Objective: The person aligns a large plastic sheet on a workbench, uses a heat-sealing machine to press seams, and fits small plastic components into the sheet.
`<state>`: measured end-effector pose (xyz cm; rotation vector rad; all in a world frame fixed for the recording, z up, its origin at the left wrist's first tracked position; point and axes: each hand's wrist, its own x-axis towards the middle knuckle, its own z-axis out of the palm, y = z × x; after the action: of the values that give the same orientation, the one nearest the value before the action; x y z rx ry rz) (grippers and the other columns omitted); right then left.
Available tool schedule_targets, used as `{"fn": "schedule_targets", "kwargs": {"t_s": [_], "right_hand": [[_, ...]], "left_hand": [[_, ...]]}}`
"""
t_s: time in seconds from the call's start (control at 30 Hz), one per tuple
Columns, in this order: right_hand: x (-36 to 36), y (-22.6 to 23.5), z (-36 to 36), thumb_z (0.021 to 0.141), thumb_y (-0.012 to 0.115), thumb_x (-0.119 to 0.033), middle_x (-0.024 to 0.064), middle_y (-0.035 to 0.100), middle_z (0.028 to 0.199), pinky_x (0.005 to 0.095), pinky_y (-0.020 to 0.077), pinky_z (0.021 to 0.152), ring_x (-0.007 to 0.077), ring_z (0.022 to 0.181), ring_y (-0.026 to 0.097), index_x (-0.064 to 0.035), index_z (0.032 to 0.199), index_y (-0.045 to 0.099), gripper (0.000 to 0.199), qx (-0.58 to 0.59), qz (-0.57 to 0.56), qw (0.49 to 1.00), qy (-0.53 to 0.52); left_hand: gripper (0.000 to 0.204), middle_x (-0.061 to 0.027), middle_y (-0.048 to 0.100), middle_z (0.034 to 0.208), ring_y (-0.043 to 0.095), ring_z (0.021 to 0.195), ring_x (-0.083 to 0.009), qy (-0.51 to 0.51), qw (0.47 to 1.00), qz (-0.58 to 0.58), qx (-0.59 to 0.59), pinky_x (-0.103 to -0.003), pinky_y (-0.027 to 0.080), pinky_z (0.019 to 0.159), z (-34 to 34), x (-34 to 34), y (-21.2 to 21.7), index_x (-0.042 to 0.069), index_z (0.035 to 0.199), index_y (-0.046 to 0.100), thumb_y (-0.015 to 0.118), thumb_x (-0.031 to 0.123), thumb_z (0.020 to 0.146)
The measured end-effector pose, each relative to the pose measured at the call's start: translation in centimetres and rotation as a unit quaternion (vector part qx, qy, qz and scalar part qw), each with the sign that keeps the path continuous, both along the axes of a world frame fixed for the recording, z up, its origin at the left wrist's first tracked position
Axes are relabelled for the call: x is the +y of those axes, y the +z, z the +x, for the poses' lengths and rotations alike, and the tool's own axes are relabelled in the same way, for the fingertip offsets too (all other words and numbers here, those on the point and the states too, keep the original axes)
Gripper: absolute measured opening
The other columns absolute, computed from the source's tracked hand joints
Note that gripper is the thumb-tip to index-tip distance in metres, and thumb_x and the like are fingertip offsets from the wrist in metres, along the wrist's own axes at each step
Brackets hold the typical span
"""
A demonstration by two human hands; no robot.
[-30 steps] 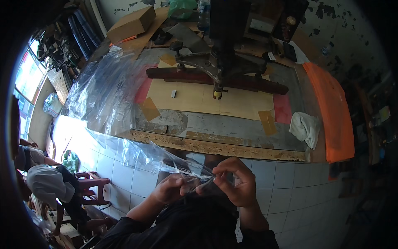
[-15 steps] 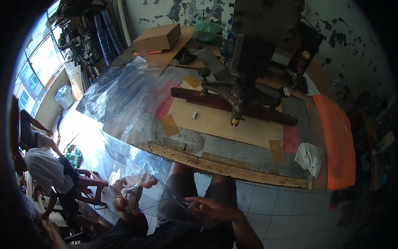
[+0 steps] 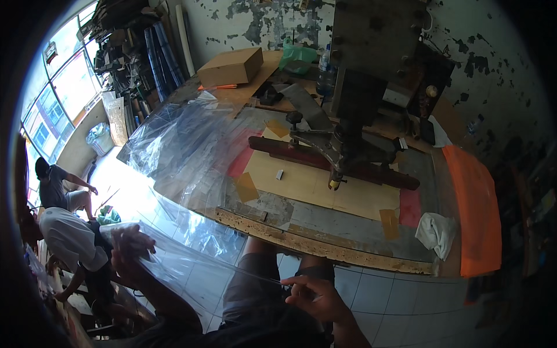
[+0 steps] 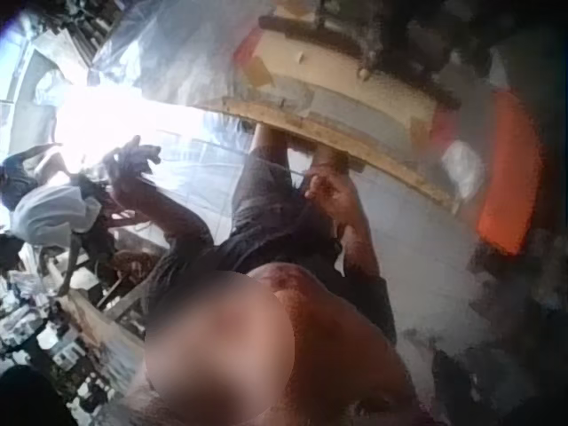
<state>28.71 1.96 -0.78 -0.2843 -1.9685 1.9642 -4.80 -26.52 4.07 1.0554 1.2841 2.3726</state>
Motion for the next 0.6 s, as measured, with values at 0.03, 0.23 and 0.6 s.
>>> {"fn": "schedule_targets", "kwargs": {"t_s": [0.03, 0.23, 0.6], "right_hand": [[-0.1, 0.1, 0.0, 0.091, 0.081, -0.007, -0.0036, 0.064, 0.080, 0.0222, 0.0461, 0.066, 0.0040, 0.071, 0.058, -0.0029, 0.126, 0.070, 0.037, -0.001, -0.020, 1.000, -0.005], [-0.1, -1.7, 1.2, 0.091, 0.081, -0.007, -0.0032, 0.064, 0.080, 0.0217, 0.0468, 0.068, 0.0043, 0.071, 0.057, -0.0010, 0.126, 0.069, 0.037, -0.018, -0.021, 0.999, -0.046], [0.8, -1.6, 2.4, 0.092, 0.080, -0.005, -0.0016, 0.063, 0.081, 0.0221, 0.0479, 0.071, 0.0052, 0.075, 0.059, 0.0004, 0.126, 0.067, 0.037, -0.042, -0.013, 0.995, -0.085]], "left_hand": [[0.074, -0.0231, 0.074, 0.103, 0.071, 0.073, -0.0311, -0.029, 0.998, 0.022, 0.043, -0.042, 0.058, 0.066, 0.9, 2.1, 0.8, -0.012, 0.141, 0.046, 0.070, 0.041, 0.094], [0.047, -0.0252, 0.076, 0.085, 0.076, 0.065, -0.0319, -0.058, 0.988, -0.112, 0.090, -0.039, 0.062, 0.057, 0.8, 1.5, 0.1, -0.012, 0.127, 0.055, 0.075, 0.018, 0.097], [0.037, -0.0160, 0.073, 0.072, 0.073, 0.066, -0.0244, -0.114, 0.968, -0.187, 0.120, -0.033, 0.056, 0.060, 0.2, 3.2, 1.6, -0.006, 0.085, 0.073, 0.085, 0.028, 0.089]]}}
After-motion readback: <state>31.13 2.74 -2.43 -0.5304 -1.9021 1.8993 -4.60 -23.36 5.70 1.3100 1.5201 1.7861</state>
